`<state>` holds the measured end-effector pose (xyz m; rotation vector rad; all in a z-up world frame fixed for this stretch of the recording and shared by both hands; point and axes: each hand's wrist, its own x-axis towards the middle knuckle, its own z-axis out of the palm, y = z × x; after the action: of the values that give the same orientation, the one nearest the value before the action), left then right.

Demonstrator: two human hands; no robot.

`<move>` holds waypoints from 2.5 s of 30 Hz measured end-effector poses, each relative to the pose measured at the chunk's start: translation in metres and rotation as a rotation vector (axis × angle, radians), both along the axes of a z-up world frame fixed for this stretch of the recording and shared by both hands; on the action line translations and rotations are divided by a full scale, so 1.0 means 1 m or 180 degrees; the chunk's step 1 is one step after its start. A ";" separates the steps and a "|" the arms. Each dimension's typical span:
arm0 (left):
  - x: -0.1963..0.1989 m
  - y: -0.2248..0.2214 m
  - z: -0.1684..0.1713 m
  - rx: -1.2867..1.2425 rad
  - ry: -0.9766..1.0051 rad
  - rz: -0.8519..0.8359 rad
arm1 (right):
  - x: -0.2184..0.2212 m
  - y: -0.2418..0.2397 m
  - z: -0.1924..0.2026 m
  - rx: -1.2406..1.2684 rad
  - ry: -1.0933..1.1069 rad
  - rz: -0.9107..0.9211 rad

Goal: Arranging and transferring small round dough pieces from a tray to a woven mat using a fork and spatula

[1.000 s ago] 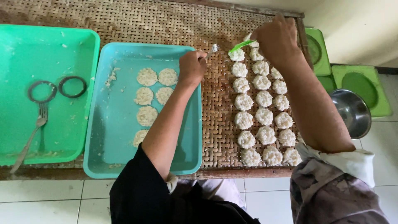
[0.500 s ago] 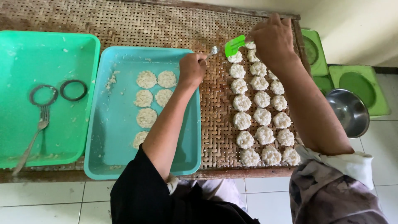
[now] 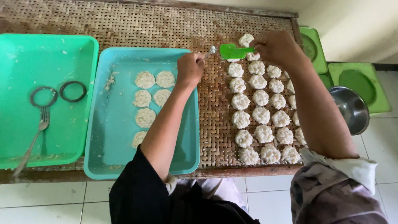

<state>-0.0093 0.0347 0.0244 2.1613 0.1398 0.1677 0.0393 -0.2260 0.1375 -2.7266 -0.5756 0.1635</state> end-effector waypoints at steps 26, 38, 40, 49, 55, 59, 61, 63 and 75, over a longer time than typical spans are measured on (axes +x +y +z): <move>-0.004 -0.002 -0.007 -0.0045 -0.0168 -0.0071 | 0.010 -0.015 -0.006 -0.1552 -0.1000 0.0216; -0.008 -0.006 0.006 -0.0054 0.0062 -0.0080 | 0.016 -0.034 -0.011 -0.1651 -0.1545 0.0430; -0.009 -0.007 0.003 -0.0079 -0.0004 -0.0123 | 0.021 -0.041 -0.020 -0.1665 -0.1643 0.0394; -0.007 0.000 0.006 0.0099 -0.0073 -0.0147 | -0.002 -0.044 0.005 -0.1319 -0.1029 0.0083; -0.027 0.008 0.026 0.0058 -0.0045 -0.0037 | -0.004 -0.061 -0.047 -0.0450 -0.0758 -0.0179; -0.033 0.020 0.025 0.0207 -0.0466 -0.0093 | -0.002 -0.070 -0.062 0.0051 -0.0601 -0.0263; -0.034 0.022 0.027 0.0240 -0.0559 -0.0080 | -0.004 -0.067 -0.053 0.0611 -0.0614 -0.0192; -0.034 0.019 0.030 0.0337 -0.0513 -0.0068 | -0.012 -0.058 -0.040 0.0749 -0.0252 -0.0529; -0.027 -0.003 0.019 0.0231 -0.0152 -0.0139 | -0.011 -0.052 -0.062 0.0285 -0.0738 -0.0081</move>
<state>-0.0361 0.0314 0.0431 2.2287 0.0598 0.2019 0.0285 -0.2781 0.0755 -2.6820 -0.5947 -0.1831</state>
